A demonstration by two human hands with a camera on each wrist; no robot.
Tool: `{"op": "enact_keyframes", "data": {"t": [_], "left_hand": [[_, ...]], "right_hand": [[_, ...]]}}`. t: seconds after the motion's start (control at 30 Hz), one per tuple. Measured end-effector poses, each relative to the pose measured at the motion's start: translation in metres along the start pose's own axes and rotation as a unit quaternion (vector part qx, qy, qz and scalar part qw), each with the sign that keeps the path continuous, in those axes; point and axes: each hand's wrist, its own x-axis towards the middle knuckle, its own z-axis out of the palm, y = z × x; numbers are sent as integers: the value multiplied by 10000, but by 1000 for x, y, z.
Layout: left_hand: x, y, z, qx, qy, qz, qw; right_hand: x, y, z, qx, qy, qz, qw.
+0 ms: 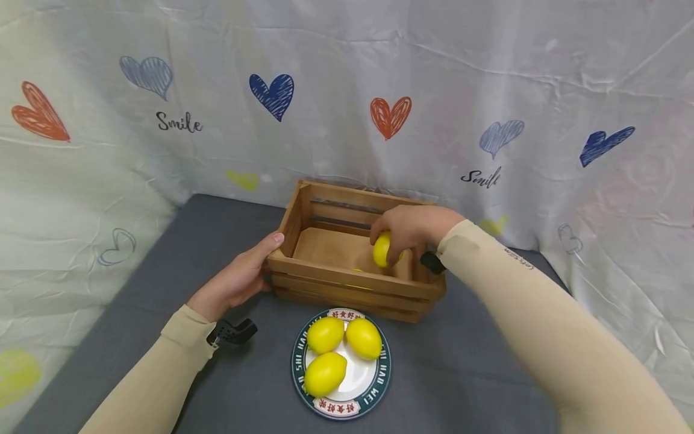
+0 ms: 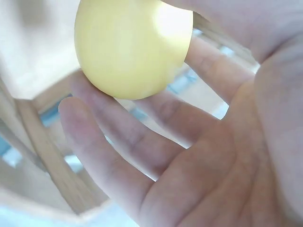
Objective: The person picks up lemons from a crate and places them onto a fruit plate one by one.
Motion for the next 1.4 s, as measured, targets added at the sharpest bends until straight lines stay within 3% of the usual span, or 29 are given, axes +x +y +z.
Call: {"op": "enact_keyframes", "data": {"t": [0.37, 0.8, 1.03, 1.23, 1.4], "left_hand": [[1, -1, 0, 22, -6, 6, 10000], [0, 0, 0, 79, 15, 22, 10000], [0, 0, 0, 62, -13, 38, 10000], [0, 1, 0, 14, -47, 40, 10000], [2, 1, 1, -60, -71, 74, 9999]], "right_hand": [[-52, -6, -19, 267, 594, -400, 9971], [-115, -19, 1, 606, 1145, -690, 9892], [-128, -34, 25, 436, 1203, -1059, 9861], [-122, -50, 61, 451, 776, -1167, 9891], [-106, -56, 98, 896, 321, -1341, 9864]]}}
